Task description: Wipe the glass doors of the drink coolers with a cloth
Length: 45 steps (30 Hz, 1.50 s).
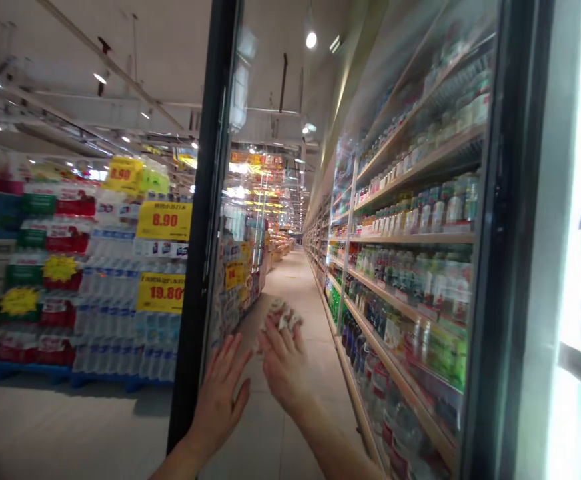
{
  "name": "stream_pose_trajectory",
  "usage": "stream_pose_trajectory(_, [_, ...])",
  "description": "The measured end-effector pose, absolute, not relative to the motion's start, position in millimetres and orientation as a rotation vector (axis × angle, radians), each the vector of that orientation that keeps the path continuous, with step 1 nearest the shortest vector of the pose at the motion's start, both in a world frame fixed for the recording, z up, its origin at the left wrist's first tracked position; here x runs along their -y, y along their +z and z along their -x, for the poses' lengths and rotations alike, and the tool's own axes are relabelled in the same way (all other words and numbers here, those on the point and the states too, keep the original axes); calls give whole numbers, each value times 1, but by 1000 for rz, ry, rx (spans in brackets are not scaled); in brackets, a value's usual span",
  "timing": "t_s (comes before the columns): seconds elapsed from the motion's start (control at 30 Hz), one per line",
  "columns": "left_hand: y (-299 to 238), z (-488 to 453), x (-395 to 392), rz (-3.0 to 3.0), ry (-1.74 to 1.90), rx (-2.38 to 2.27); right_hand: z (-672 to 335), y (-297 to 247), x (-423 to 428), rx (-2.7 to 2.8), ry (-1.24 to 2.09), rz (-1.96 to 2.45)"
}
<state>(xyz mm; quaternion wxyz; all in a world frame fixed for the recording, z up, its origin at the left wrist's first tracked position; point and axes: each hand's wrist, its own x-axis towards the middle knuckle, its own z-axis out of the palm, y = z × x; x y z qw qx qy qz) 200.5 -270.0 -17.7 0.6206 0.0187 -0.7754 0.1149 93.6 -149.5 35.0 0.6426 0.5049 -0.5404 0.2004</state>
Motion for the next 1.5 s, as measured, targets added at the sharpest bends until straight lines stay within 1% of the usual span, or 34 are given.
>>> stream_pose_trajectory(0.07, [-17,-210,269,-27,166,1766,-98,25,157,1151,330,-1326])
stream_pose_trajectory(0.13, [-13,-218,269,-37,77,1725,-101,32,166,1097,254,-1428])
stream_pose_trajectory(0.2, [-5,-224,270,-47,13,1684,-104,58,176,1110,257,-1416])
stream_pose_trajectory(0.3, [6,-229,271,-40,-47,1644,-109,101,190,1200,386,-1251])
stream_pose_trajectory(0.37, [7,-229,273,-54,-60,1635,-111,115,197,1227,395,-1249])
stream_pose_trajectory(0.47, [-1,-228,278,-59,-7,1661,-113,118,202,1089,203,-1451])
stream_pose_trajectory(0.53, [-9,-224,280,-55,43,1698,-114,127,203,1037,130,-1504])
stream_pose_trajectory(0.67, [-11,-217,279,-70,80,1715,-117,163,200,1220,340,-1264])
stream_pose_trajectory(0.73, [-5,-215,277,-61,85,1703,-118,172,196,1246,343,-1239])
stream_pose_trajectory(0.83, [7,-213,277,-38,119,1692,-115,171,191,1144,172,-1380])
stream_pose_trajectory(0.9, [18,-212,278,-25,152,1682,-111,173,188,1110,146,-1395])
stream_pose_trajectory(1.07, [56,-207,276,9,171,1612,-102,188,178,1225,424,-1102])
stream_pose_trajectory(1.27, [109,-196,276,-27,223,1528,-78,157,144,1135,245,-1176])
stream_pose_trajectory(1.43, [128,-177,281,-147,299,1536,-62,169,126,1215,558,-824])
stream_pose_trajectory(1.5, [127,-171,282,-179,321,1523,-63,167,124,1244,523,-872])
